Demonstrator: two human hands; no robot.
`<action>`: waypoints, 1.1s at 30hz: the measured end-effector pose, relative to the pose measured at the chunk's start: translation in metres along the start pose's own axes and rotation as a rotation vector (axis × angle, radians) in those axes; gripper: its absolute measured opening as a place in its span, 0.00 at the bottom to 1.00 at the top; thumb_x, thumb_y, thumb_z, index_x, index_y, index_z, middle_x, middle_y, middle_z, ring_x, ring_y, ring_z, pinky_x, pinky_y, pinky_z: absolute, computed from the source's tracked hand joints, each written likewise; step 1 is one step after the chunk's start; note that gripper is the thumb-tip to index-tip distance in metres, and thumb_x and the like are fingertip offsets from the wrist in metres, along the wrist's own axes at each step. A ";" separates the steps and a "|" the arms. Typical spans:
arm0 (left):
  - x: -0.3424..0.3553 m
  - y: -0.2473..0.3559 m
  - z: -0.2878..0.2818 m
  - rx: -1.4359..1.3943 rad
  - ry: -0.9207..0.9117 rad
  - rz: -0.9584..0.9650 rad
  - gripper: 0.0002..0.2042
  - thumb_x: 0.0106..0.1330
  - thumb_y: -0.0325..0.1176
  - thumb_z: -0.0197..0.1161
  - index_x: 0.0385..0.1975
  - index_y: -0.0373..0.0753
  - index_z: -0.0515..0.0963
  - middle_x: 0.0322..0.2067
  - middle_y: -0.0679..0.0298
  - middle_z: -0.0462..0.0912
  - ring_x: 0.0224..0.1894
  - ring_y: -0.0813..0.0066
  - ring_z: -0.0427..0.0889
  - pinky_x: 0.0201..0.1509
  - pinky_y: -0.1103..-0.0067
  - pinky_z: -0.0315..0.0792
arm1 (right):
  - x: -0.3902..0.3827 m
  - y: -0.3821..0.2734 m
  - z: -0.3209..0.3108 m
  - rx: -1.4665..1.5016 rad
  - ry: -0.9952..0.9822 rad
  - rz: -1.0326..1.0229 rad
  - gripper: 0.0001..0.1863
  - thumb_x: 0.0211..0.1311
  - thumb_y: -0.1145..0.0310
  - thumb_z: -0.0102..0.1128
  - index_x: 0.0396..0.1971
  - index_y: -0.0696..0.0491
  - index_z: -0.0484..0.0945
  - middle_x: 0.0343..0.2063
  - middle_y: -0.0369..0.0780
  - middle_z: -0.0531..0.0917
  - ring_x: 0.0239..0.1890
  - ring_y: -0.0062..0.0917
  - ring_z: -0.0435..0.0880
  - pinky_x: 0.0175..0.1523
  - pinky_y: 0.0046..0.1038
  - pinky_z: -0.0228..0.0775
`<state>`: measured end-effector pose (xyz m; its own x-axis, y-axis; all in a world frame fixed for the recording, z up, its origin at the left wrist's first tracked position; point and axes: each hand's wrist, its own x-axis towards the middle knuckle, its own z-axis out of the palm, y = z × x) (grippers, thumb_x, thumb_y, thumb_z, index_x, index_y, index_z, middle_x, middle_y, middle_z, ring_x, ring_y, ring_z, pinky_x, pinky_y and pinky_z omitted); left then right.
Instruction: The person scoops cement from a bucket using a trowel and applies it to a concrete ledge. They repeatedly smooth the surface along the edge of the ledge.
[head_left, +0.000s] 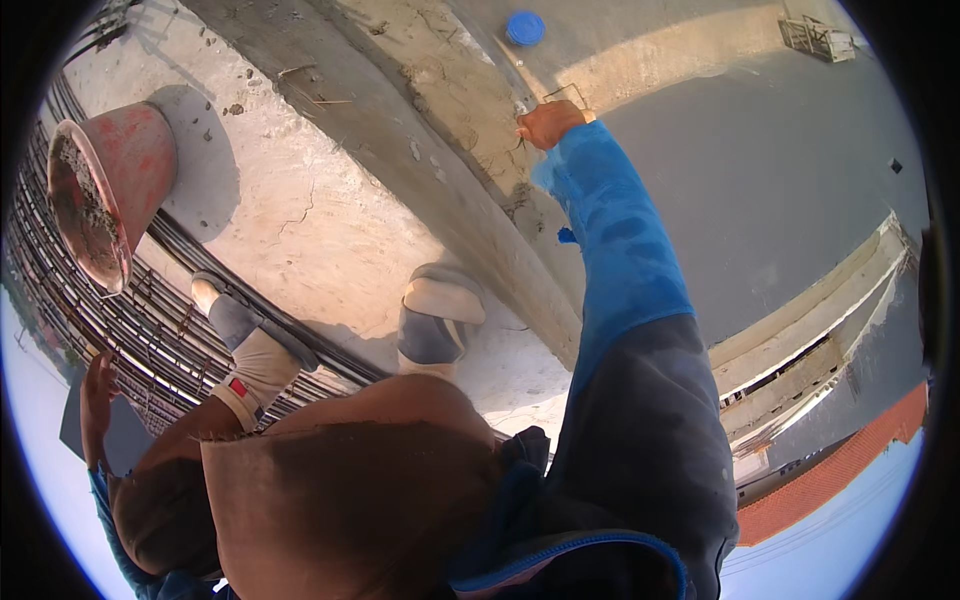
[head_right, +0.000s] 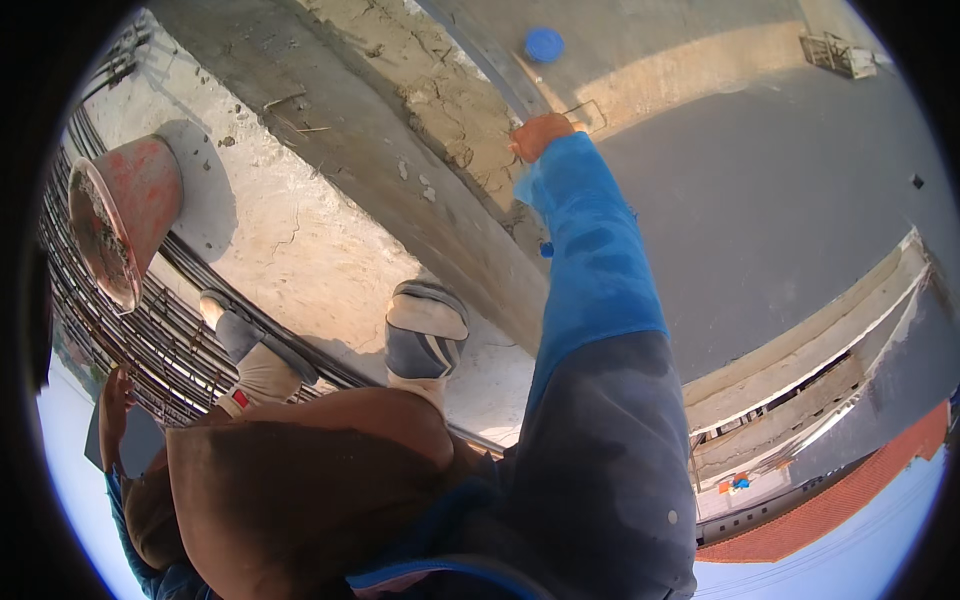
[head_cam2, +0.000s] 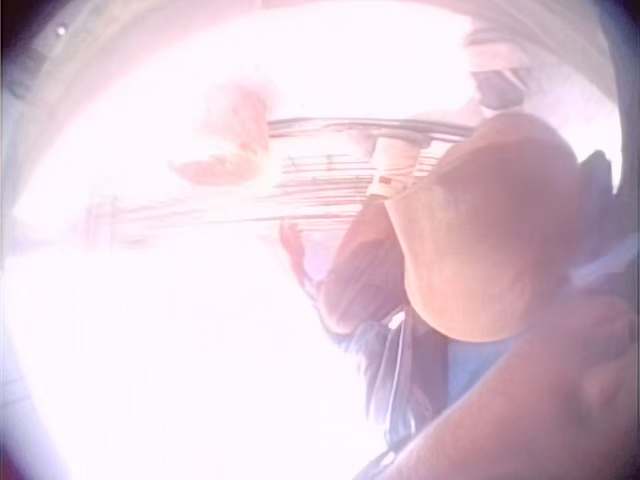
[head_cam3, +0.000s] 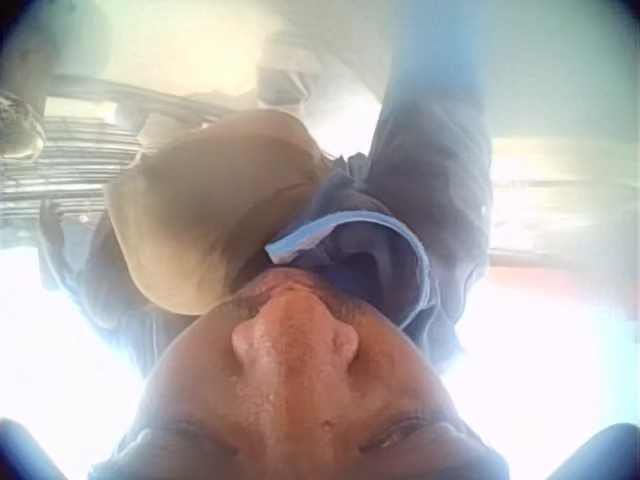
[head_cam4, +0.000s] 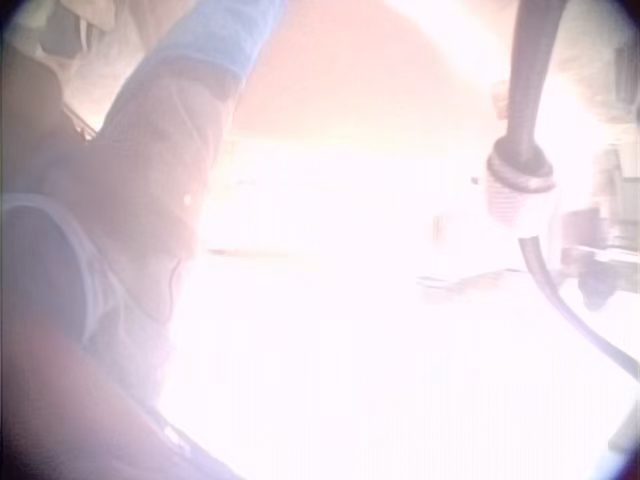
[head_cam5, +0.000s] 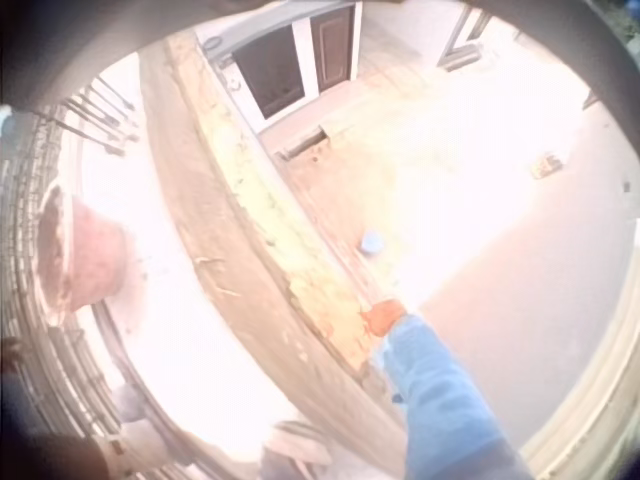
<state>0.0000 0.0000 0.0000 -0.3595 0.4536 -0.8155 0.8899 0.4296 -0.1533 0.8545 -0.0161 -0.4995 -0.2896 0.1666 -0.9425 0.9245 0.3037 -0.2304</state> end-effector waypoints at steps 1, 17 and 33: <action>-0.004 0.012 0.011 0.014 -0.005 0.014 0.28 0.83 0.58 0.48 0.70 0.45 0.75 0.40 0.67 0.82 0.33 0.80 0.80 0.39 0.79 0.73 | -0.010 -0.001 0.029 0.090 -0.013 0.010 0.28 0.85 0.43 0.37 0.71 0.42 0.71 0.64 0.47 0.81 0.67 0.45 0.80 0.73 0.47 0.70; 0.045 0.078 -0.085 0.047 -0.030 -0.110 0.30 0.80 0.65 0.50 0.59 0.44 0.79 0.33 0.70 0.81 0.27 0.81 0.79 0.32 0.80 0.72 | -0.113 -0.090 0.298 0.792 0.188 0.521 0.22 0.84 0.48 0.41 0.58 0.44 0.81 0.47 0.46 0.90 0.55 0.47 0.87 0.61 0.49 0.77; 0.005 0.090 -0.090 -0.020 0.074 0.049 0.28 0.79 0.64 0.52 0.57 0.44 0.79 0.31 0.74 0.78 0.30 0.84 0.78 0.35 0.82 0.70 | -0.076 0.013 0.288 -0.210 0.398 0.182 0.15 0.81 0.51 0.52 0.57 0.32 0.83 0.49 0.34 0.82 0.59 0.31 0.78 0.65 0.47 0.62</action>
<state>0.0525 0.1113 0.0321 -0.3363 0.5305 -0.7781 0.9012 0.4211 -0.1024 0.9598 -0.2956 -0.5003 -0.2378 0.5677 -0.7881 0.9109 0.4121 0.0220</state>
